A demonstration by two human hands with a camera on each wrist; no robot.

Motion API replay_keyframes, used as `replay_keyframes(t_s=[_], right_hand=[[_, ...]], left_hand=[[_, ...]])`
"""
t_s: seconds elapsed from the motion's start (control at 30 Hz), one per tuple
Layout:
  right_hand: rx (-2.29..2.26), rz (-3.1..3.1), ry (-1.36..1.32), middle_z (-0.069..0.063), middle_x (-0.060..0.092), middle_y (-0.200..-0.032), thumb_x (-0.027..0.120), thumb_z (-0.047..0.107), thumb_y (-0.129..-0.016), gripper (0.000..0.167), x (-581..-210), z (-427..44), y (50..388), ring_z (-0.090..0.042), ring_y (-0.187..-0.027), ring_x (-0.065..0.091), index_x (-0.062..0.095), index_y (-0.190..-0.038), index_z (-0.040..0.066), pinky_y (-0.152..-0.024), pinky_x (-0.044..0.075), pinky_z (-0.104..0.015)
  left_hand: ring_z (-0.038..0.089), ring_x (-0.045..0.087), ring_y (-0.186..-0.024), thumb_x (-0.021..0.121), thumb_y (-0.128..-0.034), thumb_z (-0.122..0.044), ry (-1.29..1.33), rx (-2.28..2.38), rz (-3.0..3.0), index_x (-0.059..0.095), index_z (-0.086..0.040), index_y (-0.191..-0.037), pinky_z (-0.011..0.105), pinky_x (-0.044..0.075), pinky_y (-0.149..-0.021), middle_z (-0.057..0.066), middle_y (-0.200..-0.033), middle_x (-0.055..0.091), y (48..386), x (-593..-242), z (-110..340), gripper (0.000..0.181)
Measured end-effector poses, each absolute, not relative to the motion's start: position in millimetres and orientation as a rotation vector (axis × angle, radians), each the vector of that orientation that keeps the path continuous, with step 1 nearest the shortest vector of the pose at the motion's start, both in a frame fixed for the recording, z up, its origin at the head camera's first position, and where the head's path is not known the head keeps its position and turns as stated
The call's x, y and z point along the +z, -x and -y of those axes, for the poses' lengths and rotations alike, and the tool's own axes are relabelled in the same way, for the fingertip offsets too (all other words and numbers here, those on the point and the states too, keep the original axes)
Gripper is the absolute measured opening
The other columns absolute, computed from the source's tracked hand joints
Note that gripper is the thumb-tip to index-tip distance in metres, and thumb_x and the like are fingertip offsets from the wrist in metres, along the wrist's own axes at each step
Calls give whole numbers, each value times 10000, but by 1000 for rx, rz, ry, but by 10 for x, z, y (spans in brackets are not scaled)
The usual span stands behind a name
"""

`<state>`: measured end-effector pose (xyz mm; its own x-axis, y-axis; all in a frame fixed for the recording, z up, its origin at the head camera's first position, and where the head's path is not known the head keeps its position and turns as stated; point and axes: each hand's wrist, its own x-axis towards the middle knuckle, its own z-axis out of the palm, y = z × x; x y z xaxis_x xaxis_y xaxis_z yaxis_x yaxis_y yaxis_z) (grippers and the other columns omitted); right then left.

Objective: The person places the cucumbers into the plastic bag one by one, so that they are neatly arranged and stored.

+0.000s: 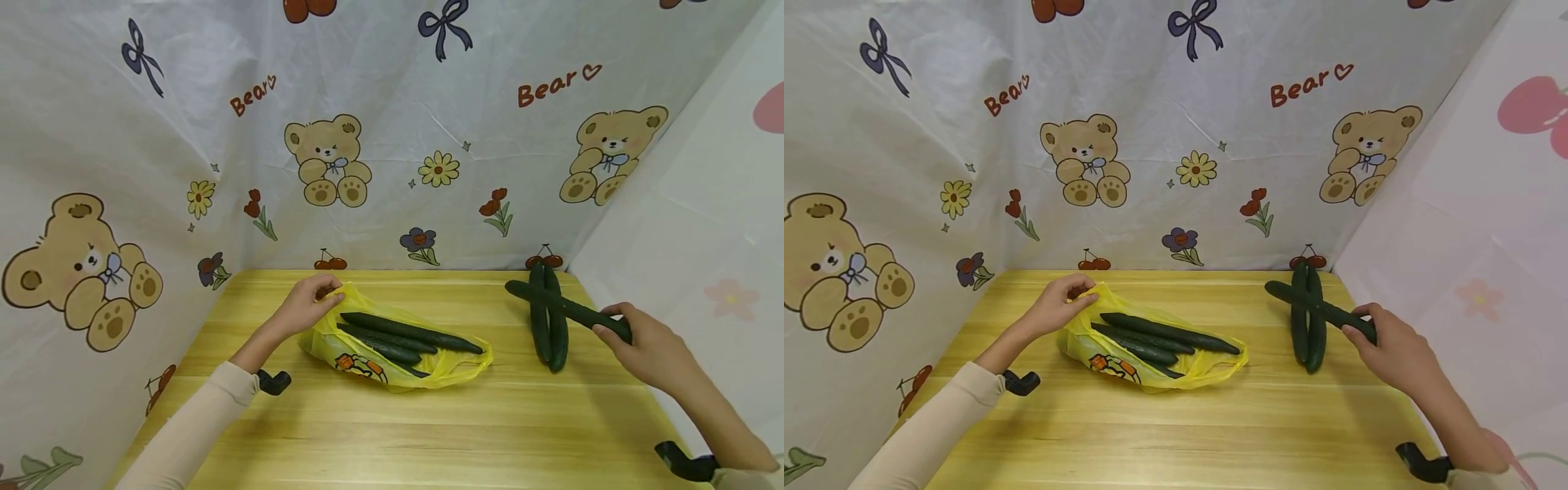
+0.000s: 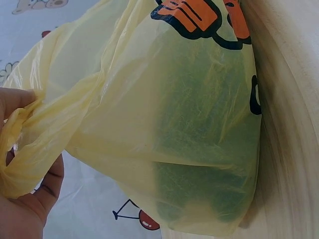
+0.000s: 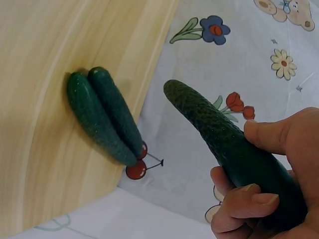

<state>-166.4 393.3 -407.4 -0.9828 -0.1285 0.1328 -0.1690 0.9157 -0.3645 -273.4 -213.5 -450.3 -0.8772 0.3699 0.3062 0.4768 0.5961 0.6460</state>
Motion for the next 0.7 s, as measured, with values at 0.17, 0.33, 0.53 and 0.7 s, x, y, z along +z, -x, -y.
replay_keyframes(t_s=[0.17,0.33,0.53,0.7], right_hand=[[595,2958,-275,-21,562,-782,572,370,-1127,461,-4057,-3822,1631,-79,-608,443,555,-1397,-2,-547,336,-300],[617,2952,-300,-11,506,-747,583,371,-1123,427,-4042,-3728,1608,-80,-590,408,570,-1388,36,-540,311,-294],[678,2999,-301,-56,551,-748,569,393,-1128,438,-3986,-3625,1571,-106,-599,435,552,-1426,72,-561,340,-310],[715,2985,-345,-37,537,-720,588,367,-1123,411,-3956,-3535,1529,-91,-591,421,557,-1433,100,-591,347,-305]], left_hand=[[199,484,-799,710,-1064,-244,706,-1159,2679,704,-204,-1094,337,405,-739,-6,-903,564,2736,-4506,2137,50],[203,493,-802,708,-1065,-231,699,-1163,2685,706,-222,-1096,334,414,-742,-9,-915,583,2740,-4500,2139,33],[202,496,-804,710,-1064,-246,706,-1154,2689,706,-221,-1094,331,414,-743,-11,-909,579,2745,-4496,2137,39],[196,490,-799,717,-1060,-246,705,-1161,2685,704,-218,-1088,330,409,-740,-14,-900,571,2748,-4508,2141,42]])
